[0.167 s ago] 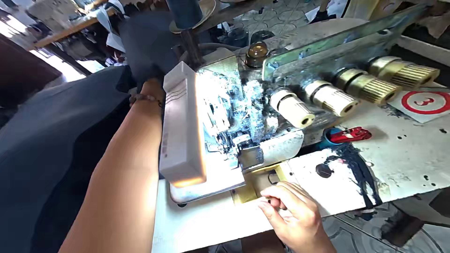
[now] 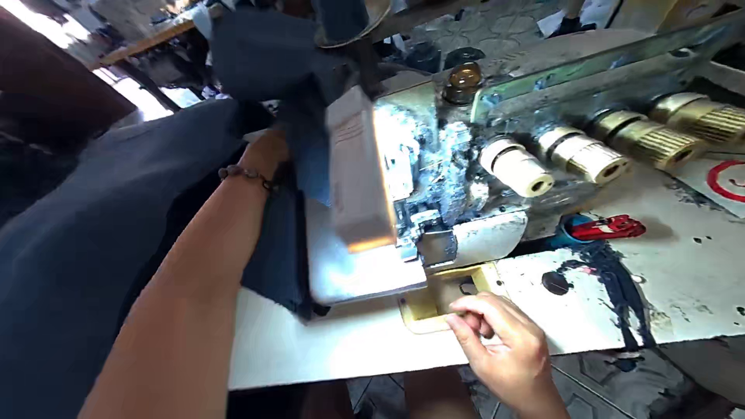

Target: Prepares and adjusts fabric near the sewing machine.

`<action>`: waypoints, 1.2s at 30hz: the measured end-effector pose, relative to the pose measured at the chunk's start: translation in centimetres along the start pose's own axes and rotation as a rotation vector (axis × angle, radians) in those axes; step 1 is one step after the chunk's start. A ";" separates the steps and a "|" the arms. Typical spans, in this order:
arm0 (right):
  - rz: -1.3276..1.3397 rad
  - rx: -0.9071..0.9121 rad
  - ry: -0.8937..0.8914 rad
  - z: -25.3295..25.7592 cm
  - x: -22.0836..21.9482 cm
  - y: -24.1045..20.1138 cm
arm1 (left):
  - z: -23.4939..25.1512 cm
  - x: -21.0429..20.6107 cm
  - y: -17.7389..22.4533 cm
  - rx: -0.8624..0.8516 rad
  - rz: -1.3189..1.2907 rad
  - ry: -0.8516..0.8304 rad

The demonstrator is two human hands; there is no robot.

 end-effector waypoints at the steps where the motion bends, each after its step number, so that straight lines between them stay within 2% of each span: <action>1: 0.010 -0.002 0.002 0.0 0.0 -0.1 | -1.9 -0.6 0.3 -0.154 0.061 -0.013; 3: 0.028 -0.001 0.000 0.1 0.1 -0.2 | -7.4 -0.8 -0.8 -0.297 0.105 -0.034; 6: 0.029 0.012 -0.017 0.3 0.0 -0.5 | -19.8 2.8 -4.4 -0.277 0.019 0.130; 9: 0.019 0.005 -0.030 0.4 -0.1 -0.8 | -29.4 5.5 -11.6 -0.089 -0.063 0.402; 11: 0.002 0.005 -0.042 0.5 -0.2 -1.0 | -33.0 4.8 -16.6 0.095 -0.090 0.451; 13: -0.031 0.015 -0.054 0.5 -0.2 -1.2 | -34.6 2.9 -19.7 0.185 -0.114 0.469; 17: -0.092 0.023 -0.055 0.6 0.0 -1.6 | -35.4 2.1 -20.3 0.083 -0.151 0.630; 23: -0.085 0.022 -0.053 0.5 0.3 -1.6 | -35.1 3.8 -22.1 0.151 -0.327 0.551; 28: -0.126 0.066 -0.054 0.5 -0.1 -2.1 | -34.9 4.6 -22.7 0.210 -0.362 0.457; 32: -0.137 0.079 -0.023 0.5 0.2 -2.2 | -35.2 5.2 -23.1 0.227 -0.413 0.474; 34: 0.011 -0.003 0.019 0.2 0.6 -2.2 | -35.9 5.5 -22.8 0.247 -0.471 0.506; 36: 0.474 -0.230 0.000 -1.1 -0.6 -2.9 | -37.4 5.3 -21.1 0.222 -0.532 0.545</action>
Point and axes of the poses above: each hand's wrist, its own z-axis towards the middle knuckle, its own x-axis out of the back of the hand, y = z × x, the point moved 9 cm from there along z, towards the middle knuckle, and after that the axes turned 5 degrees about x, right-handed, at the moved point
